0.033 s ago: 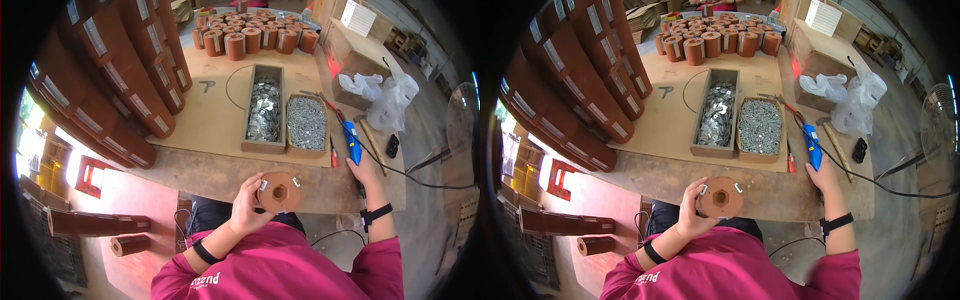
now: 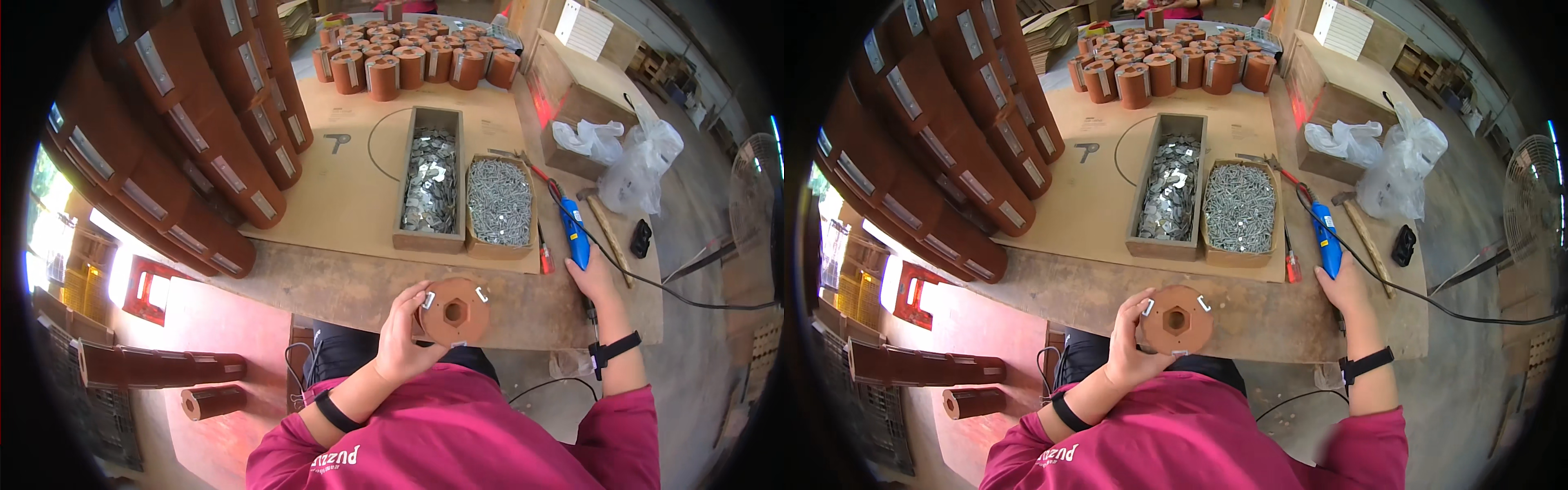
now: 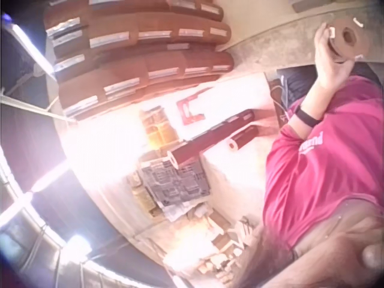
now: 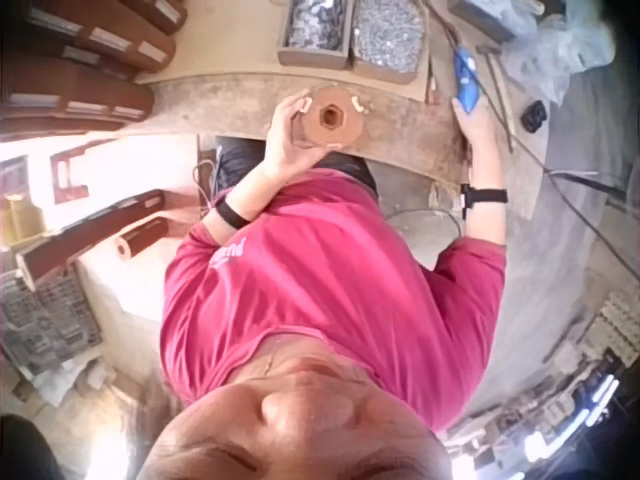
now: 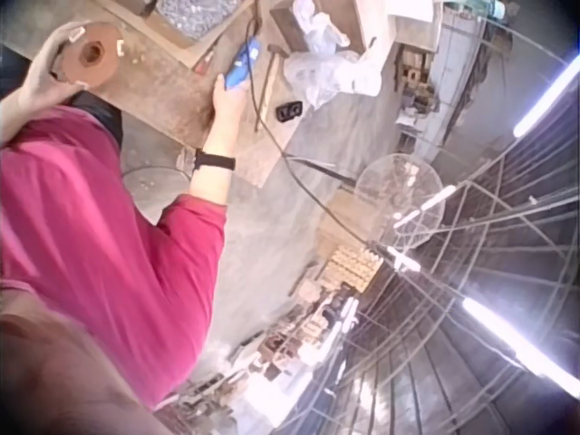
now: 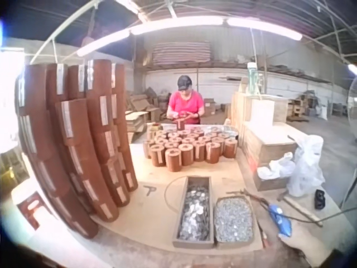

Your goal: Assemble metal brackets and cylinders into furniture components using an electric screwdriver and a hammer.

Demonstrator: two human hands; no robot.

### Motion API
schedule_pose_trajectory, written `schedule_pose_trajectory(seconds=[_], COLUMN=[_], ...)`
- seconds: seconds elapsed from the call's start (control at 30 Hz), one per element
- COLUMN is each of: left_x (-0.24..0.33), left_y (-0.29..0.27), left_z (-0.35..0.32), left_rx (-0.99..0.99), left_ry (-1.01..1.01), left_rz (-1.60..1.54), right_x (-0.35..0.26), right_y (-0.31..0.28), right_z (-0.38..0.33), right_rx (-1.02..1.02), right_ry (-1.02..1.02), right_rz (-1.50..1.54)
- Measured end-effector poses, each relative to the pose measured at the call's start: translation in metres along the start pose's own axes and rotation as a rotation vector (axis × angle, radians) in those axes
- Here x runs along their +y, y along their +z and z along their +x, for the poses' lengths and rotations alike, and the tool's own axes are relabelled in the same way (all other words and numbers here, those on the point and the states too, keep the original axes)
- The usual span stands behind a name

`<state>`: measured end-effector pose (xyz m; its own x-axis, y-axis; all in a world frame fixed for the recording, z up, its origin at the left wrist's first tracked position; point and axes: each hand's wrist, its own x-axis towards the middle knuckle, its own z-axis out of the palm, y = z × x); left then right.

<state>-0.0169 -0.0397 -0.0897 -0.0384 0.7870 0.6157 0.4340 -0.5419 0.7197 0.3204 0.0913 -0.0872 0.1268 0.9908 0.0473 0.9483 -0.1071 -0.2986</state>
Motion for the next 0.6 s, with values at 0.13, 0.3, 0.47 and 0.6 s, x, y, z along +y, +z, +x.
schedule_pose_trajectory(seconds=[0.13, 0.3, 0.47, 0.6], left_x=[-0.005, -0.003, -0.014, -0.024], left_y=[0.011, 0.015, -0.002, -0.024], left_z=[0.003, 0.007, 0.017, 0.087], left_rx=[0.03, -0.035, -0.092, -0.13], left_ry=[-0.162, -0.264, -0.175, -0.283], left_rz=[-0.076, -0.012, -0.266, -0.166], right_x=[-0.004, -0.011, -0.004, -0.011], right_y=[0.002, -0.004, -0.001, -0.007], right_z=[-0.001, -0.005, -0.006, -0.006], right_rx=[0.026, 0.017, 0.041, -0.004], right_ry=[0.026, 0.07, 0.072, 0.107], right_rz=[-0.01, -0.031, -0.032, -0.034])
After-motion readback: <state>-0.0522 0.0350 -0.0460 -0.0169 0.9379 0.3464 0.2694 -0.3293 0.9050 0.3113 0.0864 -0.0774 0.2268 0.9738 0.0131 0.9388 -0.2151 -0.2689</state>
